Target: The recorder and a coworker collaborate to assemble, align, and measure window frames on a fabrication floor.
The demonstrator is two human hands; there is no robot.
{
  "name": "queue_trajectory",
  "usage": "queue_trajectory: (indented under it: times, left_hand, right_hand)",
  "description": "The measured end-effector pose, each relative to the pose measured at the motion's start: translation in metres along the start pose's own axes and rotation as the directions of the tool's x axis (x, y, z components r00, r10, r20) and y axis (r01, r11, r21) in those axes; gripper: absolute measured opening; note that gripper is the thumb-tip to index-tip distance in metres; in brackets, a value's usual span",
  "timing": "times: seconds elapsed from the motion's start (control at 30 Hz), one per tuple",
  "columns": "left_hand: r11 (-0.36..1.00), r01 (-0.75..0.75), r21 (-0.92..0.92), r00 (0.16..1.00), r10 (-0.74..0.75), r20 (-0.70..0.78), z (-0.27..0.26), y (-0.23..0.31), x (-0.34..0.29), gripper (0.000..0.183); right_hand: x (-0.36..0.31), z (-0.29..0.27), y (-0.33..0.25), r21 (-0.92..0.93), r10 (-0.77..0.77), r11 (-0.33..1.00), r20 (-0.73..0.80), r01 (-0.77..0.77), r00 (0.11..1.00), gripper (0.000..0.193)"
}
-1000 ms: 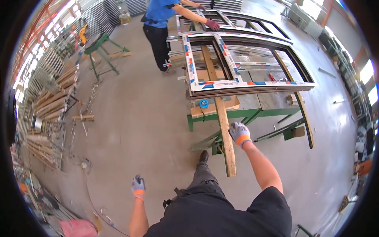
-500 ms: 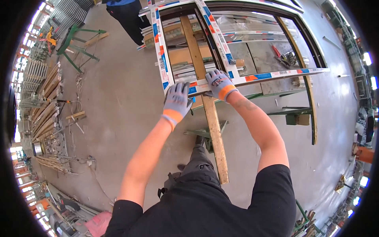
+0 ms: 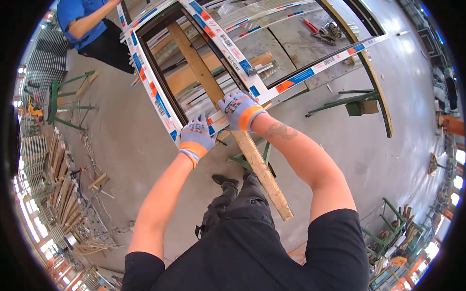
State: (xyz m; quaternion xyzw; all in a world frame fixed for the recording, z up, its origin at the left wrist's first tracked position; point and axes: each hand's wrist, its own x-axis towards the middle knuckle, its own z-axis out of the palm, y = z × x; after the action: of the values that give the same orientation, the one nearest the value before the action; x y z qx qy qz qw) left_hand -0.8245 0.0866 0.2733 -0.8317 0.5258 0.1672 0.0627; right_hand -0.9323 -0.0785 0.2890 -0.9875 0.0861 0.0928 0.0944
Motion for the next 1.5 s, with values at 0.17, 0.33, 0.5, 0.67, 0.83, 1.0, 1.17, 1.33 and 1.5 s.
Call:
queue_trajectory:
  times: [0.17, 0.33, 0.5, 0.67, 0.83, 1.0, 1.17, 1.33, 1.5]
  left_hand:
    - [0.997, 0.015, -0.074, 0.999, -0.012, 0.034, -0.006, -0.002, 0.002, 0.059]
    - [0.999, -0.013, -0.032, 0.999, 0.012, -0.034, -0.003, -0.004, 0.001, 0.058]
    - [0.995, -0.071, 0.067, 0.987, 0.08, -0.142, 0.004, -0.004, -0.003, 0.056]
    - [1.0, -0.028, 0.003, 0.985, 0.028, -0.168, 0.013, -0.005, -0.006, 0.051]
    - [1.0, 0.006, -0.006, 0.998, -0.006, -0.061, -0.003, 0.006, -0.002, 0.052]
    - [1.0, 0.014, 0.012, 1.0, -0.015, 0.019, -0.005, 0.002, -0.007, 0.059]
    - [0.998, -0.065, 0.015, 0.868, 0.064, -0.493, -0.004, -0.015, -0.055, 0.076]
    - [0.803, 0.247, -0.542, 0.653, -0.551, -0.519, 0.115, -0.113, -0.216, 0.067]
    - [0.299, 0.891, -0.34, 0.434, -0.778, 0.453, 0.356, -0.195, -0.499, 0.062]
  right_hand:
    - [0.007, -0.001, 0.003, 0.056, 0.0, 0.998, 0.105, -0.006, 0.994, 0.049]
    - [0.007, -0.005, 0.002, 0.062, -0.044, 0.997, 0.093, 0.039, 0.995, 0.047]
    - [0.005, 0.0, 0.002, 0.04, -0.06, 0.998, 0.11, 0.056, 0.992, 0.048]
    - [0.0, 0.011, 0.005, 0.037, -0.059, 0.998, 0.009, 0.059, 0.998, 0.055]
    - [-0.004, 0.003, 0.005, 0.033, -0.04, 0.999, 0.034, 0.039, 0.999, 0.056]
    - [0.004, 0.003, -0.004, 0.01, -0.015, 1.0, 0.059, 0.015, 0.998, 0.056]
    - [0.0, 0.018, -0.002, -0.032, 0.02, 0.999, -0.053, -0.022, 0.998, 0.054]
    - [-0.01, 0.006, -0.009, -0.034, 0.035, 0.999, -0.059, -0.037, 0.998, 0.052]
    - [0.006, -0.003, -0.034, -0.063, 0.057, 0.996, 0.001, -0.057, 0.998, 0.056]
